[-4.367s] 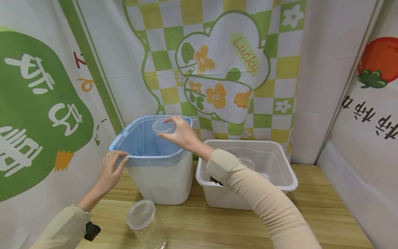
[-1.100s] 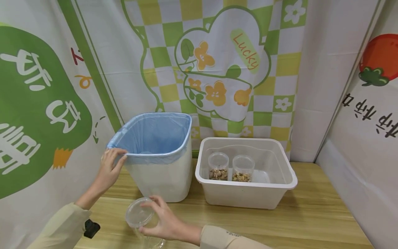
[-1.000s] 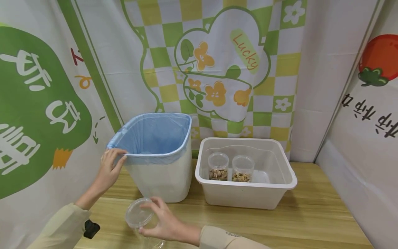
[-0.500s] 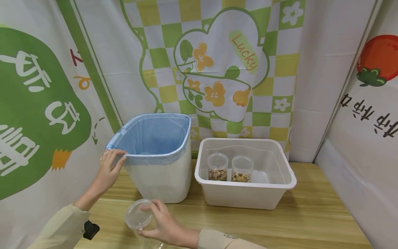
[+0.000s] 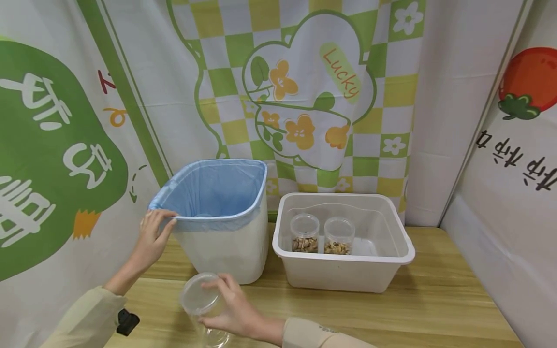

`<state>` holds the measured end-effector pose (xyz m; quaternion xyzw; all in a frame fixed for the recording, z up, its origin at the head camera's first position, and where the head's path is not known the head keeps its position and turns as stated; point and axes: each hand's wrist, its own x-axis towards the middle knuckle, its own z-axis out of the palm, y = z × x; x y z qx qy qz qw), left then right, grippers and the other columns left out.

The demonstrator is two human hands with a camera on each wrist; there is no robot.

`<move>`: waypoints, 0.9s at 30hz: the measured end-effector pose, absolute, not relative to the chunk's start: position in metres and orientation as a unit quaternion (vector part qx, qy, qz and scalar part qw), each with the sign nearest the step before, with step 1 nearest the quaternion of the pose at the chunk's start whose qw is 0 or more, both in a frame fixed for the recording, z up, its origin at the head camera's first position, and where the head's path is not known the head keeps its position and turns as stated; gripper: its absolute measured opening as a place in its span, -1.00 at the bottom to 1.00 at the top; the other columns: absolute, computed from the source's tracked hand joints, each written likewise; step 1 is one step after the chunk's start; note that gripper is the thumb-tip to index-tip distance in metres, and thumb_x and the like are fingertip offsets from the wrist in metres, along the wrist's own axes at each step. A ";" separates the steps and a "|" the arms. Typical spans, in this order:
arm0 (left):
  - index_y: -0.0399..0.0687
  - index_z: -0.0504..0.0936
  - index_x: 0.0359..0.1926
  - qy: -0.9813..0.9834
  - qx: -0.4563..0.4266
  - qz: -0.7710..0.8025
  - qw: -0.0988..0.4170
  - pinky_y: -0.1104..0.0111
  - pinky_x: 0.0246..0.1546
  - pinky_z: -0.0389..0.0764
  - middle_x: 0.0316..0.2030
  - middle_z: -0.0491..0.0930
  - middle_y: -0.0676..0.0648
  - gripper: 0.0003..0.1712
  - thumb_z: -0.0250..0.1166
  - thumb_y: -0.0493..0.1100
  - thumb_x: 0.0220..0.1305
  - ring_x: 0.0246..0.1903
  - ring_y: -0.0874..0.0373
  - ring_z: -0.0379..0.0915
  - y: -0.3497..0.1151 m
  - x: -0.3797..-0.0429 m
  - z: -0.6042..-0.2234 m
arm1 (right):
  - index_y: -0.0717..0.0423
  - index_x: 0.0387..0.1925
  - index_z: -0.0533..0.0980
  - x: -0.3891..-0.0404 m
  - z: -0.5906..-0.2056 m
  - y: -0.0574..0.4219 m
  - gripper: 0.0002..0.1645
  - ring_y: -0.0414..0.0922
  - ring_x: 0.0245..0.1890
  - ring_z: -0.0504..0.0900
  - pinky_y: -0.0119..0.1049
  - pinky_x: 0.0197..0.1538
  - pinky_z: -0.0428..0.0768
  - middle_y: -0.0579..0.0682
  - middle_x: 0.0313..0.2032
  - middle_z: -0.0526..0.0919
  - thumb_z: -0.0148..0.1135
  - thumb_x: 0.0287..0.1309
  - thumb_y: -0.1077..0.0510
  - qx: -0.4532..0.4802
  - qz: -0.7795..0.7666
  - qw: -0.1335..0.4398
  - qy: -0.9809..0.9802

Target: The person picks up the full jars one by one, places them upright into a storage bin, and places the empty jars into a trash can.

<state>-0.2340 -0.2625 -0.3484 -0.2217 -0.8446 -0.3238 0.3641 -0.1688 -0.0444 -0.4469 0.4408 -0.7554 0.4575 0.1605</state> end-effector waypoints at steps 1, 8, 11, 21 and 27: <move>-0.35 0.47 -0.25 -0.844 -0.222 -0.324 0.364 -0.13 0.16 -0.20 -0.29 0.42 -0.24 -0.87 0.06 -0.38 0.17 -0.10 -0.15 0.18 -0.262 -0.234 -0.348 | 0.07 0.01 0.33 -0.169 -0.446 -0.043 -0.24 -0.07 -0.01 0.41 -0.24 0.07 0.41 0.04 -0.01 0.33 0.46 -0.34 0.15 0.440 0.459 0.160 -0.755; -0.36 0.46 -0.25 -0.844 -0.224 -0.324 0.364 -0.14 0.16 -0.20 -0.29 0.42 -0.25 -0.87 0.06 -0.37 0.18 -0.10 -0.15 0.17 -0.263 -0.234 -0.349 | 0.10 -0.01 0.34 -0.172 -0.440 -0.036 -0.24 -0.07 -0.02 0.43 -0.25 0.08 0.41 0.06 -0.01 0.36 0.46 -0.36 0.14 0.442 0.456 0.176 -0.752; -0.36 0.46 -0.26 -0.844 -0.225 -0.323 0.364 -0.15 0.16 -0.22 -0.28 0.42 -0.26 -0.87 0.06 -0.39 0.16 -0.10 -0.16 0.18 -0.263 -0.235 -0.349 | 0.10 0.00 0.34 -0.173 -0.437 -0.032 -0.25 -0.08 -0.02 0.43 -0.26 0.09 0.40 0.04 -0.01 0.36 0.46 -0.34 0.14 0.444 0.460 0.175 -0.749; -0.35 0.47 -0.26 -0.843 -0.225 -0.323 0.366 -0.16 0.16 -0.23 -0.28 0.42 -0.26 -0.88 0.07 -0.40 0.15 -0.09 -0.17 0.18 -0.263 -0.235 -0.349 | 0.06 0.01 0.34 -0.180 -0.424 -0.022 -0.25 -0.06 0.00 0.43 -0.23 0.09 0.40 0.03 0.00 0.36 0.45 -0.32 0.13 0.442 0.467 0.180 -0.744; -0.34 0.48 -0.27 -0.841 -0.225 -0.321 0.373 -0.17 0.15 -0.22 -0.29 0.42 -0.26 -0.87 0.09 -0.43 0.11 -0.10 -0.17 0.19 -0.263 -0.236 -0.349 | 0.06 0.02 0.34 -0.184 -0.417 -0.016 -0.24 -0.01 0.02 0.41 -0.18 0.10 0.39 0.05 0.00 0.37 0.46 -0.34 0.14 0.443 0.470 0.183 -0.741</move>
